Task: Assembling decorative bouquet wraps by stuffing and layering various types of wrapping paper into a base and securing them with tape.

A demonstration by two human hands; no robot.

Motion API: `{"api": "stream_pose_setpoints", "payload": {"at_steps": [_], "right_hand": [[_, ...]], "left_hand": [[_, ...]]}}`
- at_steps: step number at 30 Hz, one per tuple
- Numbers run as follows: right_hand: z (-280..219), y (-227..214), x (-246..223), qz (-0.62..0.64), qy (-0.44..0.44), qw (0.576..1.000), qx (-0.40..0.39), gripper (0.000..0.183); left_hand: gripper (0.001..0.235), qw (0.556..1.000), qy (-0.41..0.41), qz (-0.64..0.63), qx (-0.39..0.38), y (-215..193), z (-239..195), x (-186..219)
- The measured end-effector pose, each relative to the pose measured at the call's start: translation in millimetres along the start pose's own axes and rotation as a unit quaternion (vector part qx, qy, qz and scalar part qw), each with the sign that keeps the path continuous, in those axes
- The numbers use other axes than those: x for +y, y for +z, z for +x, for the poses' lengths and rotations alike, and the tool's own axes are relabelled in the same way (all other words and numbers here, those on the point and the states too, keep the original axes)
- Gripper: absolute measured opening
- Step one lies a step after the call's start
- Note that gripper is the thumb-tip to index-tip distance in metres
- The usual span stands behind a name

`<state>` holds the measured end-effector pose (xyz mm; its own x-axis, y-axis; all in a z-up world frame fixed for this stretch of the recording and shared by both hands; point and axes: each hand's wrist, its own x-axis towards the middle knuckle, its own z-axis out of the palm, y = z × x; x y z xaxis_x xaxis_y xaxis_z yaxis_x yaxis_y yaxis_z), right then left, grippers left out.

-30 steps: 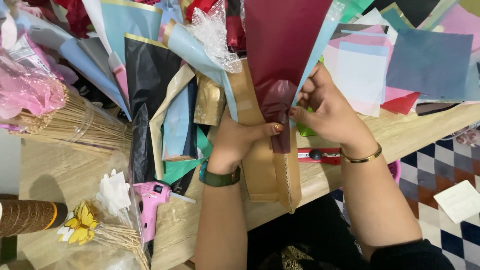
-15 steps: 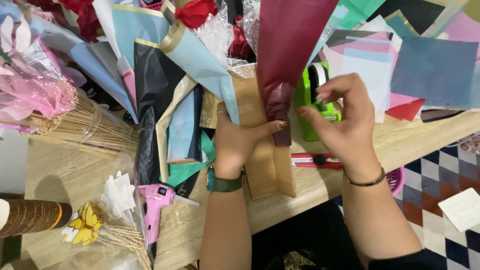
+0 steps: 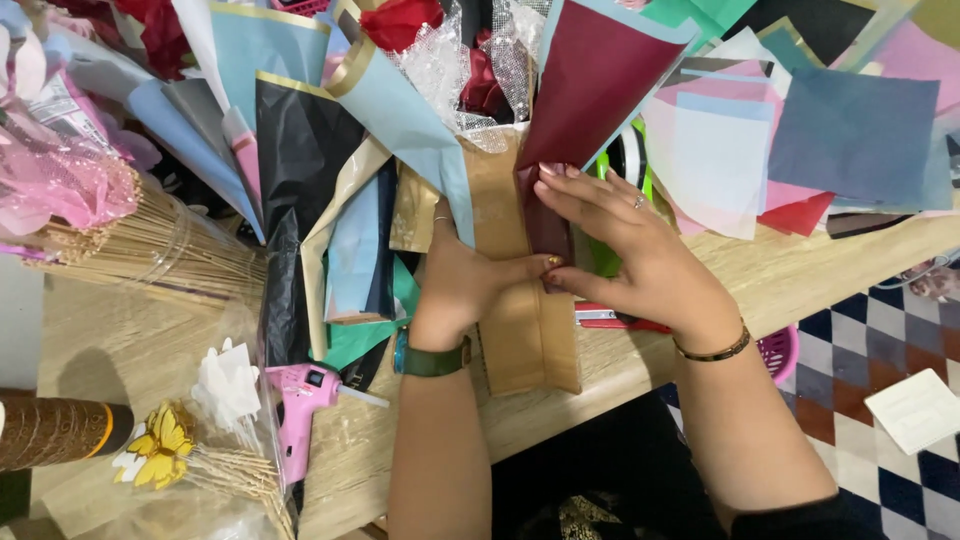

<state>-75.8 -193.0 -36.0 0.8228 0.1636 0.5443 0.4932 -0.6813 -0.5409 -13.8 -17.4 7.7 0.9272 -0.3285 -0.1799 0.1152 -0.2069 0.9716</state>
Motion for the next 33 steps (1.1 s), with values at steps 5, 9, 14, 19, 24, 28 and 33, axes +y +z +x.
{"api": "stream_pose_setpoints", "payload": {"at_steps": [5,9,14,19,24,28,33], "right_hand": [[-13,-24,14,0.111,0.042,0.992,0.042,0.065],[-23,-51,27,0.011,0.237,0.962,0.132,0.028],[-24,-38,47,-0.067,0.373,0.925,0.030,0.021],[-15,-23,47,-0.043,0.405,0.913,0.031,0.023],[-18,-19,58,-0.001,0.436,0.892,0.118,0.020],[-25,-32,7,0.020,0.457,0.881,0.119,0.021],[-60,-14,36,0.066,0.419,0.897,0.128,0.011]], "left_hand": [[0.127,1.000,-0.001,0.020,0.003,-1,-4,-6],[0.129,0.999,-0.016,0.041,0.018,0,-2,-7],[0.130,0.998,-0.034,0.054,0.021,2,0,-12],[0.120,0.999,-0.010,0.041,0.031,5,8,-23],[0.115,0.999,-0.014,0.022,0.035,4,10,-25],[0.116,0.999,-0.017,0.033,0.035,-1,12,-29],[0.105,0.999,0.000,0.005,0.037,2,10,-28]]}}
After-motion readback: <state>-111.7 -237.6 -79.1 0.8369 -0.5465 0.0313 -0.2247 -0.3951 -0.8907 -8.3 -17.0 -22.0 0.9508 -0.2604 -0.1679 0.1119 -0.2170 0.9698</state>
